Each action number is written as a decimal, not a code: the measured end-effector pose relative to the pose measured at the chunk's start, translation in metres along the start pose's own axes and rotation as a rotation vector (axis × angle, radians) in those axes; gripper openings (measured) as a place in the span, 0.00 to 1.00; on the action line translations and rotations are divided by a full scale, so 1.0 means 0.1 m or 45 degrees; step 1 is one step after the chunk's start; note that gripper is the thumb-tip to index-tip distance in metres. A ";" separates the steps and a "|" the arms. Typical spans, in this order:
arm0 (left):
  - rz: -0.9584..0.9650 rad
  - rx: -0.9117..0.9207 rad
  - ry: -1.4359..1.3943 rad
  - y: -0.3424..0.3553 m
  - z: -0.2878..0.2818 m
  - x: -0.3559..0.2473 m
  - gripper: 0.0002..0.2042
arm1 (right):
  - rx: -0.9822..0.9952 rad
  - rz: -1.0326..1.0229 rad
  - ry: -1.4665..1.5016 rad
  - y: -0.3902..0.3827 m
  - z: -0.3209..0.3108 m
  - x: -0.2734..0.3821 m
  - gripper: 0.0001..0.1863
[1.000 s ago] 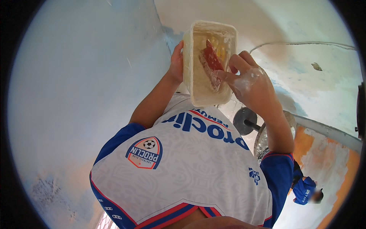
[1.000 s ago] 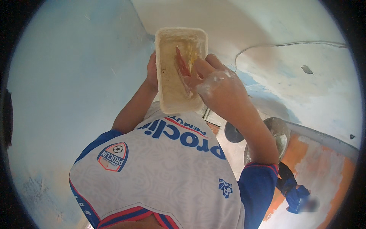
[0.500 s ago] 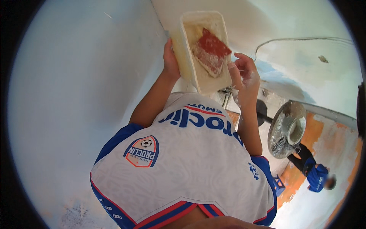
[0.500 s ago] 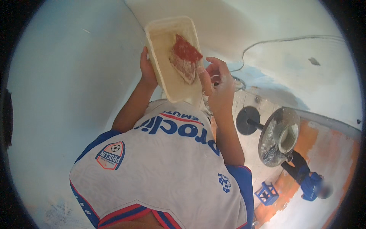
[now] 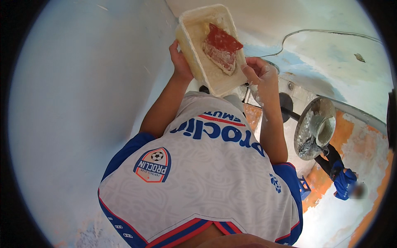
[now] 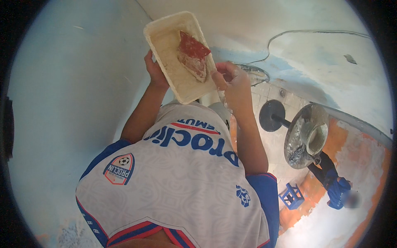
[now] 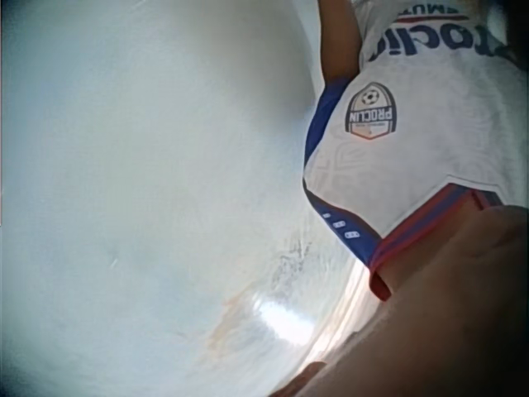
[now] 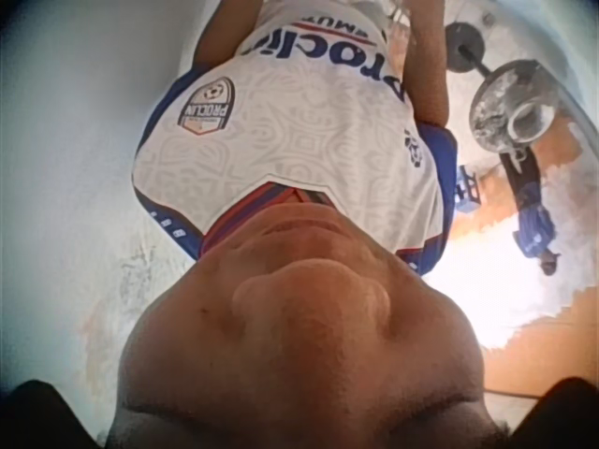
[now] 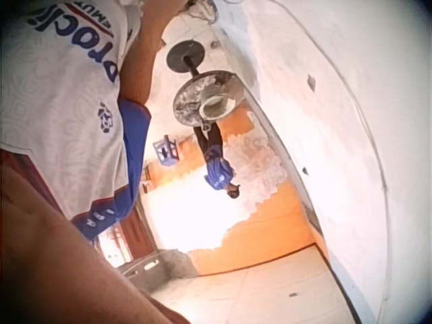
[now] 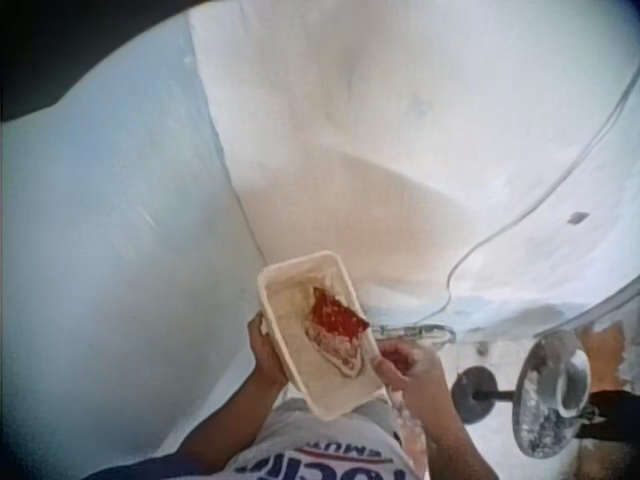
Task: The person mixes plaster in a container and applies it to a wall using a putty knife.
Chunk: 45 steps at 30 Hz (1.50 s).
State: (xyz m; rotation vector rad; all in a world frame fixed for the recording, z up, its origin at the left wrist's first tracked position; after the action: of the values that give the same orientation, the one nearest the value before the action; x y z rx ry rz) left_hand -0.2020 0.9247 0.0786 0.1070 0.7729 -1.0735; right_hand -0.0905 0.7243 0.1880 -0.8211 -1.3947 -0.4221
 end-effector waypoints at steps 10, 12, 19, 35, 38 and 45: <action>-0.087 0.001 0.118 -0.20 0.23 0.04 0.41 | -0.075 -0.192 -0.246 -0.28 -0.16 0.38 0.14; -0.064 -0.005 0.146 -0.22 0.33 0.18 0.43 | -0.144 -0.157 -0.280 -0.33 -0.36 0.39 0.14; -0.328 -0.053 -0.194 -0.27 0.17 1.02 0.45 | -0.230 -0.427 -0.722 -0.21 -1.18 -0.09 0.10; -0.616 0.186 0.138 0.49 0.70 2.68 0.55 | -0.254 -0.377 -0.586 -0.32 -2.22 -0.58 0.09; -0.348 0.244 0.083 0.44 1.24 2.45 0.59 | -0.189 -0.389 -0.436 -0.37 -2.17 -0.47 0.10; -0.207 0.196 -0.019 0.19 1.58 2.22 0.55 | -0.153 -0.321 -0.353 -0.45 -2.28 -0.36 0.12</action>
State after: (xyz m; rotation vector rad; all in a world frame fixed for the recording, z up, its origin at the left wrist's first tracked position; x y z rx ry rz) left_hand -0.0502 0.6994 0.0533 0.1690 0.6938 -1.2871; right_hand 0.0299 0.5231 0.1720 -0.8257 -1.7537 -0.6081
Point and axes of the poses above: each hand's wrist, its own y-axis towards the middle knuckle, its own z-axis out of the palm, x = y × z, the point moved 5 cm from there along y, towards the middle knuckle, and after that the axes turned 10 degrees about y, right-handed, at the moved point
